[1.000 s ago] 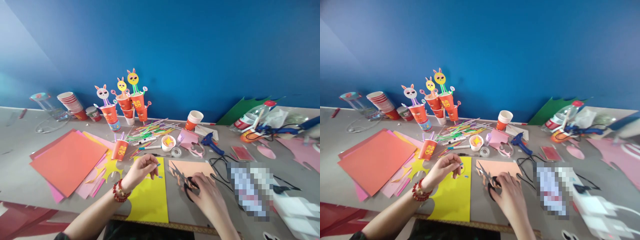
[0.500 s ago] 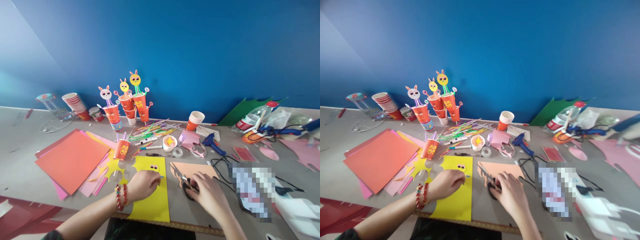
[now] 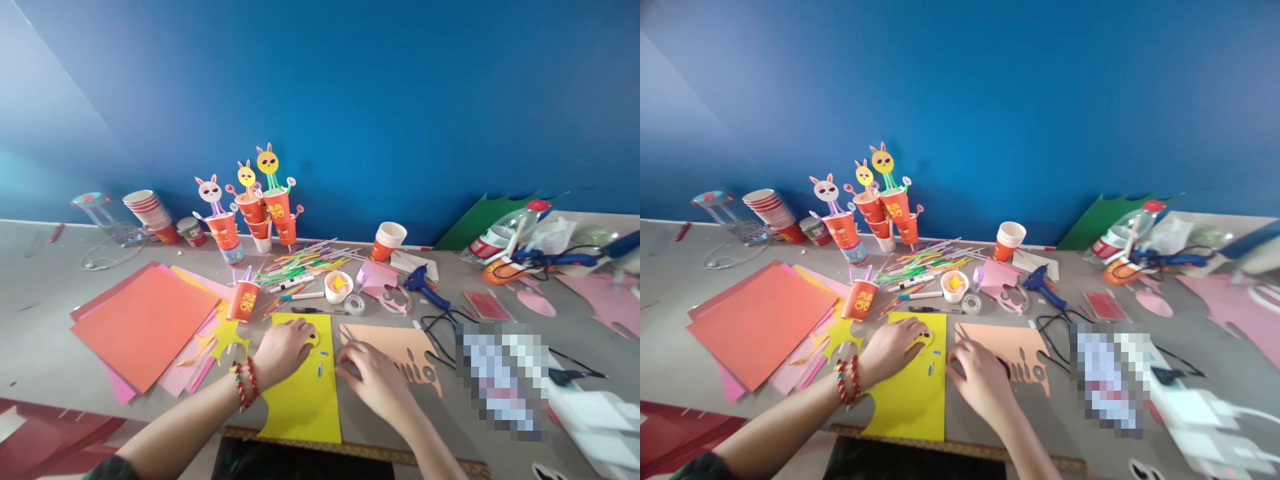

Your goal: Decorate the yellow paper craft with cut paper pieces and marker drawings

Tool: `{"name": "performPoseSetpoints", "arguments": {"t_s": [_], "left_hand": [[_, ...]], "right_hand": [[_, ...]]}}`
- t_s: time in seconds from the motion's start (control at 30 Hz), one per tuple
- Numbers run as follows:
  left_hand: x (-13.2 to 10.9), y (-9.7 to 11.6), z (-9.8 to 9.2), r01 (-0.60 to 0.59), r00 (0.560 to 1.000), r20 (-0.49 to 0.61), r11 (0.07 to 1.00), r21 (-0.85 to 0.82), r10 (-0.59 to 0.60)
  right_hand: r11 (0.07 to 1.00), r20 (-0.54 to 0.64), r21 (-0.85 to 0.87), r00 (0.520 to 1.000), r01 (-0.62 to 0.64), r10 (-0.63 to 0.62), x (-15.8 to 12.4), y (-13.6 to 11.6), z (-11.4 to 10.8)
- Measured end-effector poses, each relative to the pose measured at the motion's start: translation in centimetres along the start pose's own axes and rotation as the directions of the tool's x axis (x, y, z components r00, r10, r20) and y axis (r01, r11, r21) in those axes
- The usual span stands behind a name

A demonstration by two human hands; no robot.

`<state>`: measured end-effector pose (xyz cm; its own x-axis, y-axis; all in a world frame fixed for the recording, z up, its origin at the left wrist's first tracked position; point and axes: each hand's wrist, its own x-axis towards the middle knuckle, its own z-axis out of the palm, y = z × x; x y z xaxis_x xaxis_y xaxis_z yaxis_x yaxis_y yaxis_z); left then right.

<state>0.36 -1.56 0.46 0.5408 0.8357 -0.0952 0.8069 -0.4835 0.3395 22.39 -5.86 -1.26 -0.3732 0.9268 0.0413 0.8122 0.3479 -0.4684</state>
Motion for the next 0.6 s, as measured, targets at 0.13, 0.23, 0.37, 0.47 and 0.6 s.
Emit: {"name": "performPoseSetpoints", "arguments": {"t_s": [0.13, 0.23, 0.37, 0.47, 0.6], "left_hand": [[0.6, -0.7, -0.2, 0.032, 0.999, 0.015, 0.996, 0.085, -0.034], [0.9, -0.8, 0.2, 0.016, 1.0, 0.019, 0.995, 0.1, -0.018], [1.1, -1.2, 0.5, 0.008, 0.999, 0.034, 0.996, 0.093, -0.011], [1.4, -1.5, 0.7, -0.001, 0.999, 0.036, 0.998, 0.068, -0.002], [1.7, -1.6, 1.1, -0.032, 0.999, -0.026, 0.999, -0.029, 0.031]], "right_hand": [[0.998, 0.004, -0.046, 0.999, 0.036, -0.036, 1.2, -0.3, 0.2], [0.997, -0.024, -0.058, 0.998, 0.054, -0.055, 1.7, -0.5, 0.1], [0.999, -0.067, -0.03, 0.997, 0.038, -0.04, 1.7, -0.1, -0.4], [1.0, -0.075, -0.02, 0.997, 0.012, -0.014, 1.5, 0.5, -0.6], [0.999, -0.127, 0.035, 0.992, -0.012, 0.016, 1.6, 0.9, -0.6]]}}
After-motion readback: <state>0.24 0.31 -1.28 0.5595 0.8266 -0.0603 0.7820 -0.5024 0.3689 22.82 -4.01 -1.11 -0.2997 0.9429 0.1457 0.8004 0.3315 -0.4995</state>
